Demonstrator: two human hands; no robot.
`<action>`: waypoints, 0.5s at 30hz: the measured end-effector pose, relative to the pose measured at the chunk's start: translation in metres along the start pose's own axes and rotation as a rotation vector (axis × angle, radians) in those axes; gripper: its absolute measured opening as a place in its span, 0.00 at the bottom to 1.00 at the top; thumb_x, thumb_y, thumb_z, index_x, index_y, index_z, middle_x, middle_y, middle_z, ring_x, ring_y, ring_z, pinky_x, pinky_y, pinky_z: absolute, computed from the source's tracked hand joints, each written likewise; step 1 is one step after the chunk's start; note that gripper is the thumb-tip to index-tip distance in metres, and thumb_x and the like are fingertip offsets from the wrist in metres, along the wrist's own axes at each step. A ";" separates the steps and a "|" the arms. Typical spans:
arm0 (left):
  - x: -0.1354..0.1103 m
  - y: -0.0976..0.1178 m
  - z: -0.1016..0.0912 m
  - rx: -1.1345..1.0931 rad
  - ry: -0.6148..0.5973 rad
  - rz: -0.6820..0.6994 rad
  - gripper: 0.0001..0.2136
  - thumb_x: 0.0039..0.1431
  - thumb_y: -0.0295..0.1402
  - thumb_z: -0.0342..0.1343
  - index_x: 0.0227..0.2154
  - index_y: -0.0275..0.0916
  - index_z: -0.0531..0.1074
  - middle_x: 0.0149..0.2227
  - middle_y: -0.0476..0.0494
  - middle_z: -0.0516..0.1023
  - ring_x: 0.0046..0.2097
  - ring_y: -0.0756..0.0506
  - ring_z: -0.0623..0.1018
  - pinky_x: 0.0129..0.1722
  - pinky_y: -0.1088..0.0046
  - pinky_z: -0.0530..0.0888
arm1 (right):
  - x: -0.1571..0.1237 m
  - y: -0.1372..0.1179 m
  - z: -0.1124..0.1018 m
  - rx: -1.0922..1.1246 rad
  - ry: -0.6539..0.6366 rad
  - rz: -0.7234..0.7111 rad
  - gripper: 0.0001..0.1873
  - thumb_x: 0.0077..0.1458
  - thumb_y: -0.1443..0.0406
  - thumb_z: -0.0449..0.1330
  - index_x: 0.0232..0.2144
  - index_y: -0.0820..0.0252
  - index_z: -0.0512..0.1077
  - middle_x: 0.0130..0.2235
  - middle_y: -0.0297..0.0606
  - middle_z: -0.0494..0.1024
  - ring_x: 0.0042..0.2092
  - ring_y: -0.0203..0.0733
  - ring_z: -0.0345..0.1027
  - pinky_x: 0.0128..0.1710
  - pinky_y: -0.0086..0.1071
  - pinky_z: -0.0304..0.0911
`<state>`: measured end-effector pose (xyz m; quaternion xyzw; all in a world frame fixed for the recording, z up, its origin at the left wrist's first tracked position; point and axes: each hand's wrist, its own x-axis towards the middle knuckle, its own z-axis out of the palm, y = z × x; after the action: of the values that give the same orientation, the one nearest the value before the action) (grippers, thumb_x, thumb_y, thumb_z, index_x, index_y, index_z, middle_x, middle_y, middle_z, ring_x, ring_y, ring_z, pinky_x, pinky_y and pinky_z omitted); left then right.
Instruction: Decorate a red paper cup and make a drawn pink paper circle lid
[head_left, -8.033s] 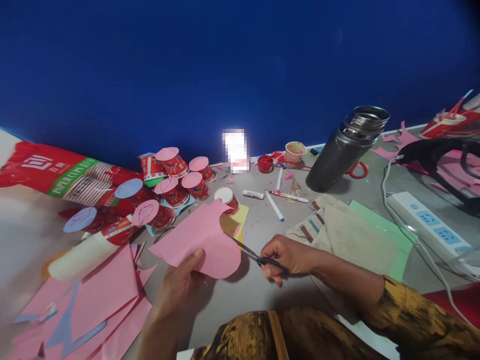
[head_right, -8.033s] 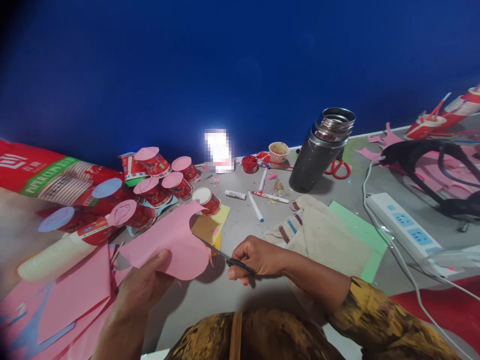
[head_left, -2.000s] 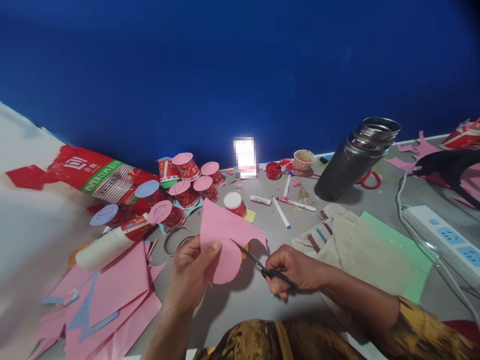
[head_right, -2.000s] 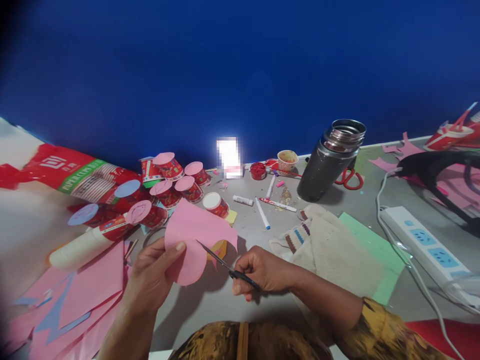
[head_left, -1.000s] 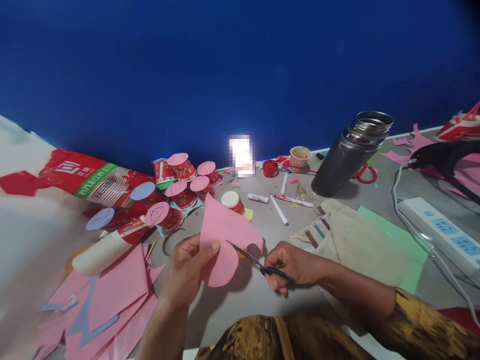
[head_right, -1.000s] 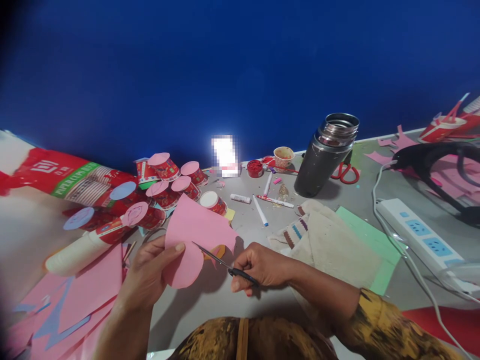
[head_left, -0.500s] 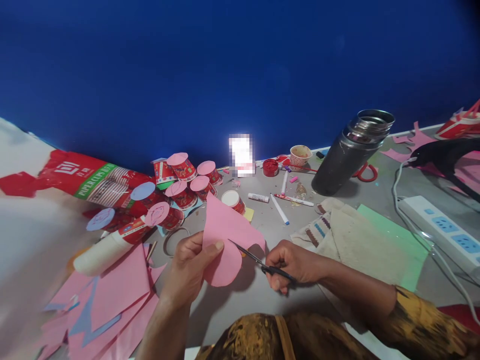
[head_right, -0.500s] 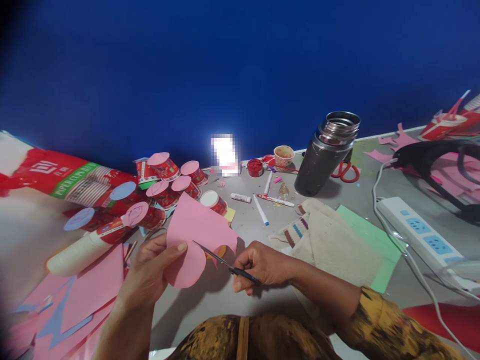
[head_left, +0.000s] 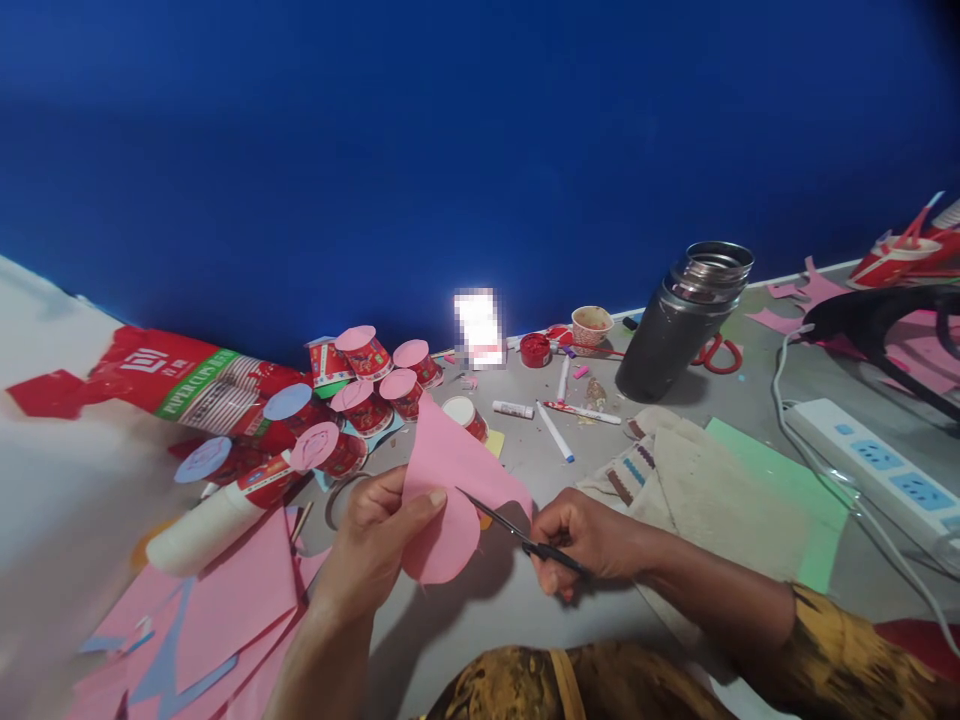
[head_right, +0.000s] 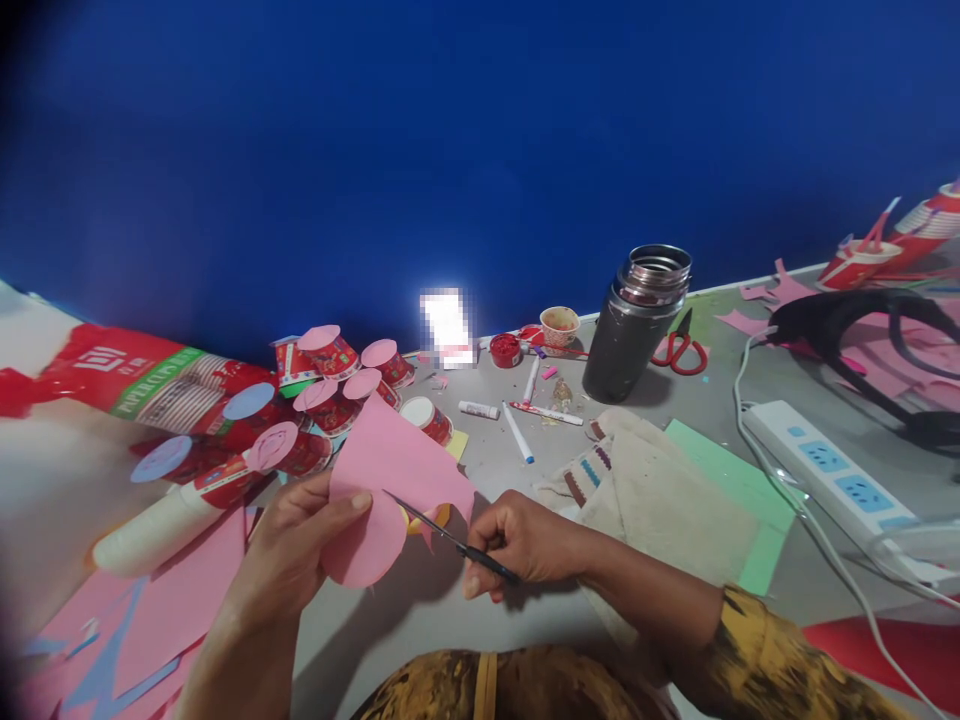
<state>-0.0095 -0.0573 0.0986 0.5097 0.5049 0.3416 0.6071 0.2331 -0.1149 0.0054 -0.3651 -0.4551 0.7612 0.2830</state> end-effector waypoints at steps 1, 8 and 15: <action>0.002 0.000 -0.001 0.015 -0.017 -0.001 0.16 0.47 0.45 0.73 0.31 0.36 0.84 0.26 0.42 0.83 0.26 0.46 0.78 0.25 0.74 0.74 | 0.000 0.000 0.000 0.001 0.000 0.004 0.22 0.39 0.53 0.79 0.21 0.63 0.76 0.19 0.29 0.74 0.21 0.31 0.67 0.21 0.21 0.61; 0.018 -0.002 -0.002 0.041 -0.131 -0.012 0.18 0.49 0.47 0.73 0.30 0.35 0.84 0.26 0.42 0.82 0.26 0.45 0.79 0.26 0.74 0.74 | 0.000 -0.003 -0.005 -0.013 -0.015 -0.023 0.24 0.40 0.50 0.79 0.21 0.63 0.76 0.19 0.29 0.73 0.21 0.30 0.66 0.21 0.21 0.59; 0.026 0.005 0.004 0.003 -0.175 -0.006 0.17 0.51 0.47 0.73 0.31 0.36 0.85 0.25 0.43 0.82 0.27 0.45 0.80 0.27 0.75 0.74 | 0.000 -0.007 -0.007 -0.030 0.043 -0.026 0.24 0.40 0.51 0.78 0.20 0.63 0.75 0.18 0.29 0.72 0.20 0.30 0.64 0.20 0.21 0.57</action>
<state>0.0010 -0.0332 0.0967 0.5369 0.4518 0.2935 0.6492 0.2395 -0.1087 0.0097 -0.3800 -0.4649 0.7425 0.2970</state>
